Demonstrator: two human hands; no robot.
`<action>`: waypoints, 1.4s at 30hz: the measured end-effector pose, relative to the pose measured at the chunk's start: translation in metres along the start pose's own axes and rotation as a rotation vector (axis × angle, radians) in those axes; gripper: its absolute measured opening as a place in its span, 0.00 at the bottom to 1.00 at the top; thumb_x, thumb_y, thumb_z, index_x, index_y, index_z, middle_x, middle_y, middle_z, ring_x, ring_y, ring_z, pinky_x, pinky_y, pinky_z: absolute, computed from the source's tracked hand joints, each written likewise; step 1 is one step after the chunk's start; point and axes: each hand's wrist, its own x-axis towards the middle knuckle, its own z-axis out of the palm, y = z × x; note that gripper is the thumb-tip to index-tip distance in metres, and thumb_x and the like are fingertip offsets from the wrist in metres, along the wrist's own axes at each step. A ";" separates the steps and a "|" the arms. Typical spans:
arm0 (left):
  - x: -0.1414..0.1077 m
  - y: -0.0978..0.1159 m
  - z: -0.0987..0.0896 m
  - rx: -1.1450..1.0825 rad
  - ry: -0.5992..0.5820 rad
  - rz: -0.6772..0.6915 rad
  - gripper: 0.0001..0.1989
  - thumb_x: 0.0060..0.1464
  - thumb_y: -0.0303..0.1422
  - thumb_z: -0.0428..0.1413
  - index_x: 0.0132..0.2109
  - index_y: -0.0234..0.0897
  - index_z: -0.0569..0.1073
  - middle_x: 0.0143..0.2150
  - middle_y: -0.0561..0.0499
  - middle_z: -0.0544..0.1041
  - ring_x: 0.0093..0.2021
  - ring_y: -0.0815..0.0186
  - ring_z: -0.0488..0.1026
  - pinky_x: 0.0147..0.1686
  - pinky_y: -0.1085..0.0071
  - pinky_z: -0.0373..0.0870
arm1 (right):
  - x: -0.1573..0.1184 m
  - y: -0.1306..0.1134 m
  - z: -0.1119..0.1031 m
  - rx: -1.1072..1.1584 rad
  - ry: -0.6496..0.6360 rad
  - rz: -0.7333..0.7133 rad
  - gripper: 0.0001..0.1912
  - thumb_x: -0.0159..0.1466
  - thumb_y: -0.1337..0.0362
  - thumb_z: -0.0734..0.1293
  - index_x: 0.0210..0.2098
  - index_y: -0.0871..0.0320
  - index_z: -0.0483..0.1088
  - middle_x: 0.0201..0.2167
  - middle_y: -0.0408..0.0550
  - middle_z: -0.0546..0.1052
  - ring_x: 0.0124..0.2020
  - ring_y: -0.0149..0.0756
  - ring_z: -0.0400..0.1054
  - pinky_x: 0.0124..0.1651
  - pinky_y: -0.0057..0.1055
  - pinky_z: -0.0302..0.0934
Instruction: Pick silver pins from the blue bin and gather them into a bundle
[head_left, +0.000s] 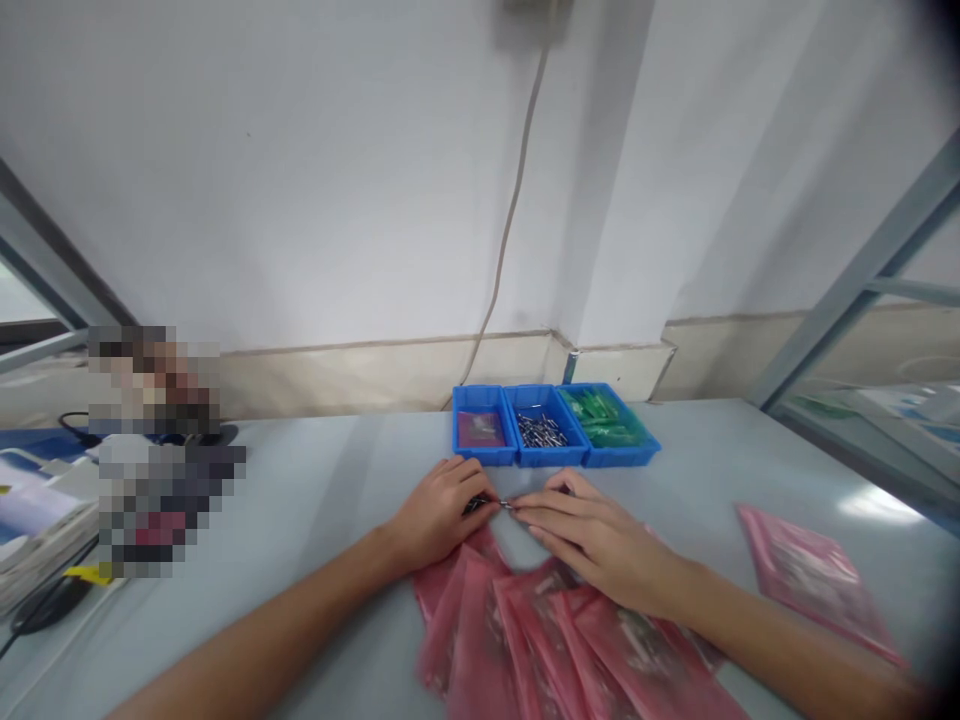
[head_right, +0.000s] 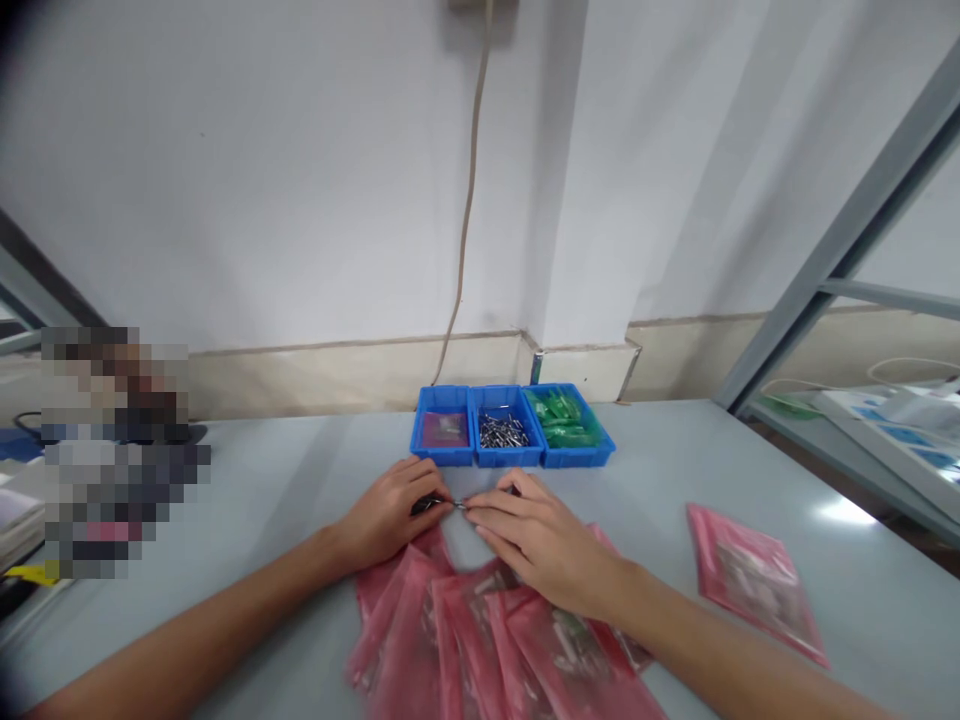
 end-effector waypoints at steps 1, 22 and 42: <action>0.000 0.000 0.000 -0.001 -0.001 -0.004 0.05 0.71 0.34 0.58 0.44 0.38 0.75 0.43 0.49 0.76 0.45 0.59 0.72 0.49 0.62 0.68 | 0.000 0.000 0.000 -0.003 -0.011 -0.007 0.17 0.79 0.62 0.60 0.62 0.50 0.76 0.61 0.45 0.79 0.55 0.44 0.66 0.58 0.41 0.68; 0.000 0.001 0.000 0.029 -0.003 -0.016 0.03 0.69 0.31 0.59 0.43 0.38 0.74 0.43 0.48 0.76 0.46 0.58 0.72 0.49 0.63 0.69 | -0.001 0.000 -0.001 -0.172 -0.018 -0.168 0.18 0.80 0.65 0.57 0.62 0.57 0.74 0.56 0.53 0.80 0.54 0.45 0.70 0.61 0.45 0.65; 0.000 0.002 -0.001 0.007 -0.025 -0.029 0.02 0.68 0.29 0.59 0.44 0.38 0.74 0.44 0.49 0.75 0.46 0.59 0.71 0.50 0.62 0.68 | 0.000 0.006 0.007 -0.247 0.035 -0.070 0.15 0.78 0.65 0.60 0.58 0.54 0.74 0.53 0.51 0.81 0.52 0.46 0.72 0.60 0.47 0.64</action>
